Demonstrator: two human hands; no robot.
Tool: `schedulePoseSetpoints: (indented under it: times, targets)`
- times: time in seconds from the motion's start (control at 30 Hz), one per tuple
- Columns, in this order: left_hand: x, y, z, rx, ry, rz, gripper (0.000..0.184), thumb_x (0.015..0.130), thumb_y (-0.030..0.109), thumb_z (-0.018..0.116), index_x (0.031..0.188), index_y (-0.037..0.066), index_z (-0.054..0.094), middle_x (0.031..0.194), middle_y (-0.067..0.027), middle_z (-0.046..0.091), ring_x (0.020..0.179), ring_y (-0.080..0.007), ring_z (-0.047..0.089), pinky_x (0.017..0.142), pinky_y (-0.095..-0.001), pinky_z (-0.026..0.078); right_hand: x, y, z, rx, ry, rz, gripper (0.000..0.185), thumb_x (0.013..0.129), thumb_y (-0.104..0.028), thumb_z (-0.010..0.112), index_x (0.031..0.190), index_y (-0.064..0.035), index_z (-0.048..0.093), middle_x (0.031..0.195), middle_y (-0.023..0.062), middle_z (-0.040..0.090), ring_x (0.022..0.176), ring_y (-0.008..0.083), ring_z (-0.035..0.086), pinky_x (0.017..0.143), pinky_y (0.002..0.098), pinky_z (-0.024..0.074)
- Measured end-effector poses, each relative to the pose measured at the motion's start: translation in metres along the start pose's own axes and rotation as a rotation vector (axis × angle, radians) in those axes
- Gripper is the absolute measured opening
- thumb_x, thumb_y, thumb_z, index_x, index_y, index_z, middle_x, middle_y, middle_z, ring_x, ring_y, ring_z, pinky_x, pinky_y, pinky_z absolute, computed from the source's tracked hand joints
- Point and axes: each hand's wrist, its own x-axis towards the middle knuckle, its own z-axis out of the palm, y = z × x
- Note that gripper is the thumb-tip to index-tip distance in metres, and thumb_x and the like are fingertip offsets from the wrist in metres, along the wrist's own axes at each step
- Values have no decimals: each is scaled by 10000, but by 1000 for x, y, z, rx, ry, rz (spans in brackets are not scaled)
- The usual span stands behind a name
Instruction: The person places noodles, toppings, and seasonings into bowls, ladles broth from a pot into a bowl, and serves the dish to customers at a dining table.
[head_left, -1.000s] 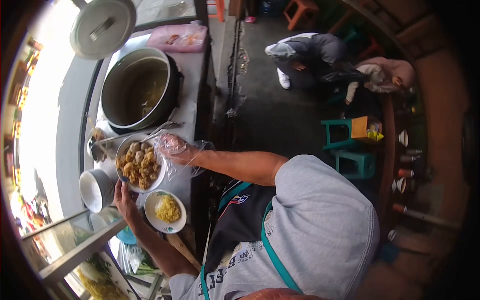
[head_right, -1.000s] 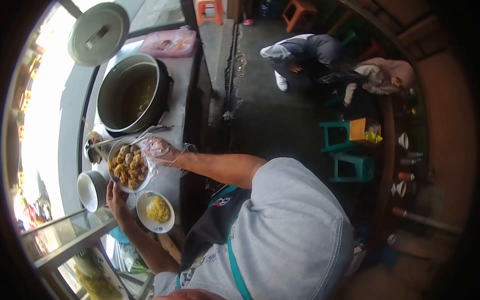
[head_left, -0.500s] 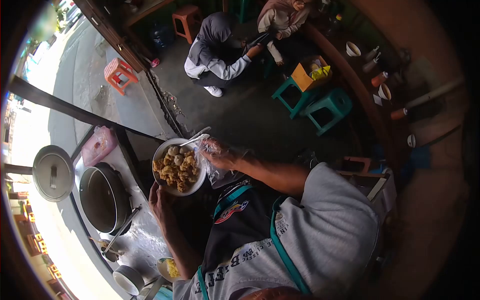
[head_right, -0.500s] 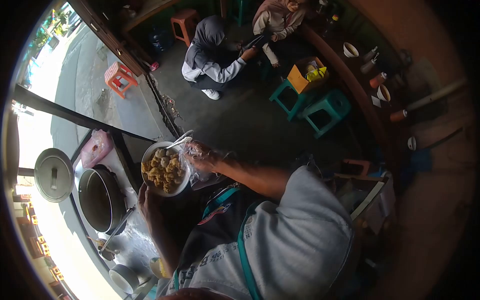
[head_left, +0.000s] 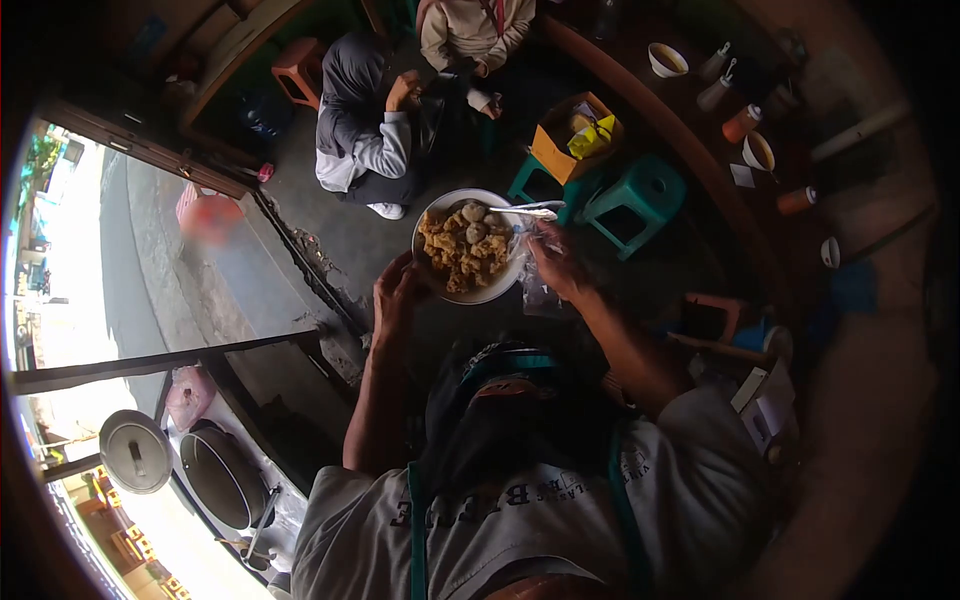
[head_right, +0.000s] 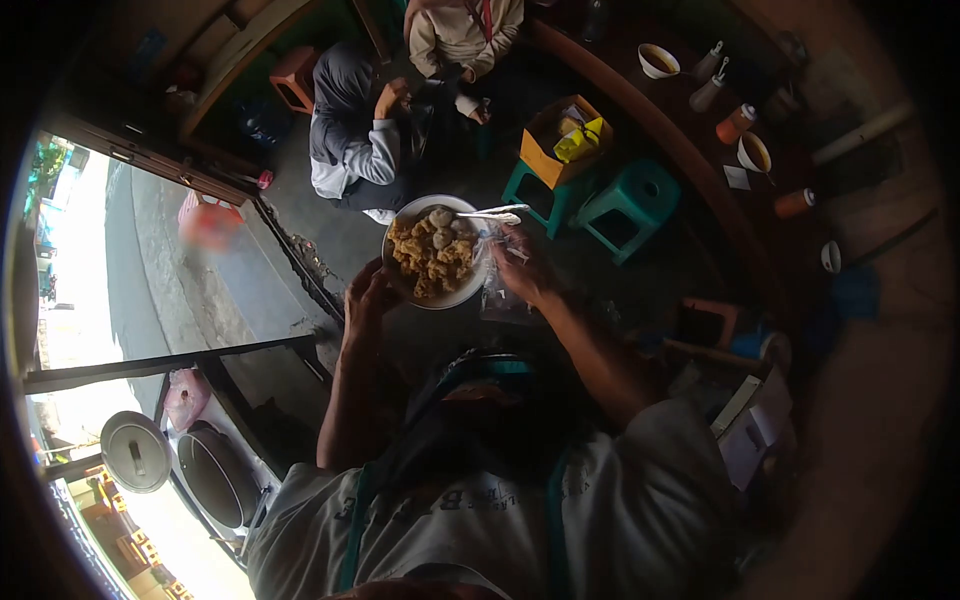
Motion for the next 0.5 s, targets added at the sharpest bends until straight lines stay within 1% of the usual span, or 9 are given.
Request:
schedulePoseSetpoints:
  times: [0.03, 0.13, 0.2, 0.23, 0.33, 0.43, 0.5]
  targets:
    - [18, 6, 17, -4, -50, -22, 506, 938, 325, 550, 1297, -30, 507, 1158, -148, 622, 992, -250, 647, 885, -376, 522, 9, 7, -18, -81, 69, -11, 436, 928, -222, 596, 1280, 14, 491, 1139, 102, 603, 1010, 149, 591, 869, 264, 474]
    - [81, 14, 63, 27, -156, -15, 514, 933, 322, 557, 1297, -36, 502, 1152, -156, 625, 949, -257, 663, 848, -372, 539, 22, -2, -56, 143, 363, 122, 422, 924, -238, 607, 1242, 27, 524, 1142, 116, 604, 1057, 186, 577, 892, 310, 477]
    - [114, 11, 82, 50, -222, 2, 512, 929, 314, 562, 1295, -38, 502, 1139, -157, 630, 929, -256, 670, 824, -371, 548, 31, -2, -76, 150, 457, 158, 443, 914, -235, 624, 1261, 17, 510, 1139, 121, 604, 1052, 184, 578, 877, 303, 481]
    - [135, 17, 108, 63, -254, -3, 510, 926, 309, 565, 1295, -37, 502, 1130, -156, 633, 925, -253, 672, 814, -371, 551, 40, -2, -99, 160, 509, 189, 455, 909, -234, 633, 1271, 11, 503, 1138, 124, 604, 1050, 183, 578, 870, 300, 483]
    - [180, 33, 151, 100, -367, -5, 488, 921, 288, 573, 1287, -29, 512, 1102, -146, 642, 921, -234, 670, 787, -367, 558, 55, -14, -134, 266, 574, 172, 481, 900, -230, 648, 1293, -7, 483, 1163, 118, 589, 1043, 169, 575, 866, 292, 482]
    - [213, 49, 193, 105, -437, 2, 455, 920, 268, 578, 1267, -23, 534, 1072, -128, 648, 920, -207, 663, 766, -357, 563, 71, -17, -164, 380, 695, 192, 487, 892, -225, 661, 1298, -24, 482, 1181, 107, 578, 1030, 163, 574, 861, 291, 483]
    - [240, 64, 226, 103, -476, -6, 433, 919, 258, 580, 1248, -21, 550, 1054, -117, 650, 919, -192, 657, 758, -349, 565, 87, -24, -193, 397, 685, 222, 547, 856, -261, 673, 1320, -63, 460, 1235, 102, 538, 1130, 193, 512, 916, 341, 448]
